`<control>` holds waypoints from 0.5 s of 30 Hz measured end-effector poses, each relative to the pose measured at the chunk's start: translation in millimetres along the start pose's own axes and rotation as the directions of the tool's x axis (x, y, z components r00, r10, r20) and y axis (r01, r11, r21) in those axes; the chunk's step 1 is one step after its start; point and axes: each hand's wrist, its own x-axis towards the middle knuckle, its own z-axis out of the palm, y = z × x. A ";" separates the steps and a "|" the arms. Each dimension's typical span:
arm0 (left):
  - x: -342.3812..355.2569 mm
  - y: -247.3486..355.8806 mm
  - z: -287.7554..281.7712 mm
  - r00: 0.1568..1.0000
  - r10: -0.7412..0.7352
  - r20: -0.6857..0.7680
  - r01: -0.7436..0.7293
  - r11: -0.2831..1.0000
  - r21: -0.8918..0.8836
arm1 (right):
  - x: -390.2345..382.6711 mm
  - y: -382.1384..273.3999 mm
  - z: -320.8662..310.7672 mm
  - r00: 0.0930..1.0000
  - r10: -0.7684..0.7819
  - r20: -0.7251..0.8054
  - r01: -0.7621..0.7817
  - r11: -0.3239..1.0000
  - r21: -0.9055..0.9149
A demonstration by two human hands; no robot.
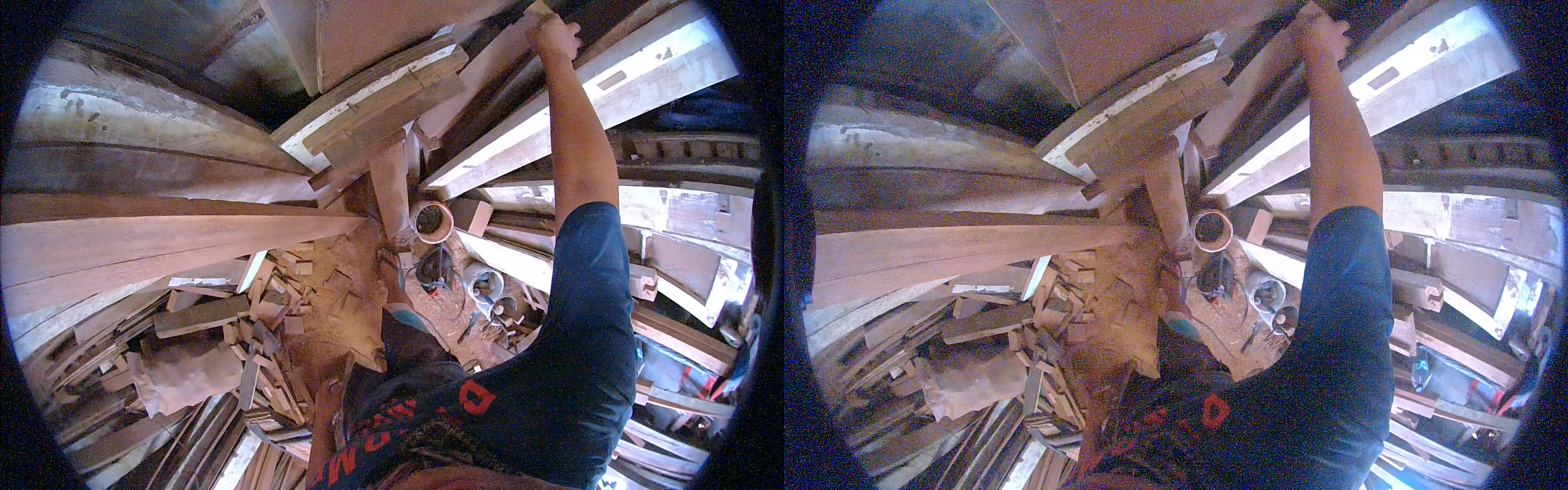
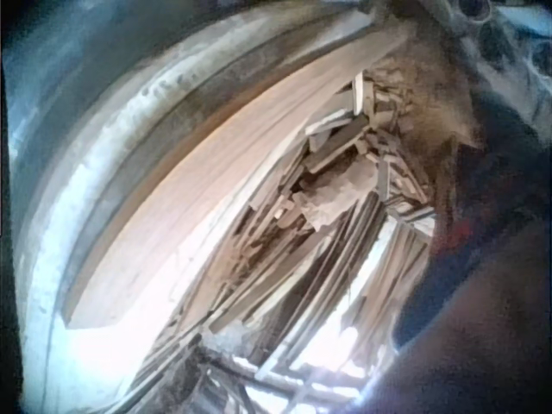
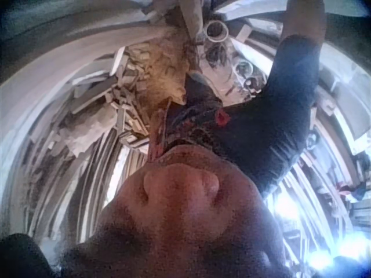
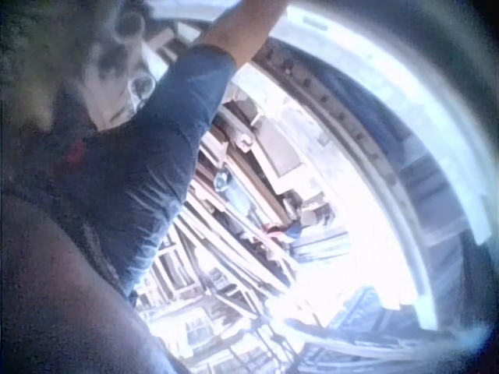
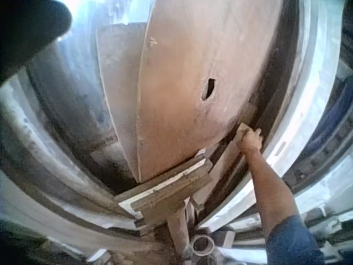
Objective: The person uses a chisel to carve a wooden plank, repeatedly removing shavings and checking the surface. The person then gathers the wood shavings and places them into a bucket before moving the plank to a storage area.
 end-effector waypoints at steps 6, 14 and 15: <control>7.9 -9.9 -0.7 0.999 -0.034 0.009 0.034 0.994 -0.107 | -9.5 1.5 21.1 0.999 -0.044 0.020 0.048 0.911 -0.410; -3.0 -5.2 14.5 0.996 -0.060 0.065 0.079 0.937 -0.339 | -78.7 16.0 25.5 0.891 -0.450 0.063 0.447 0.840 -0.309; -9.8 -6.9 25.5 0.997 -0.067 0.030 0.073 0.921 -0.383 | -106.3 8.6 25.1 0.872 -0.485 0.065 0.487 0.847 -0.213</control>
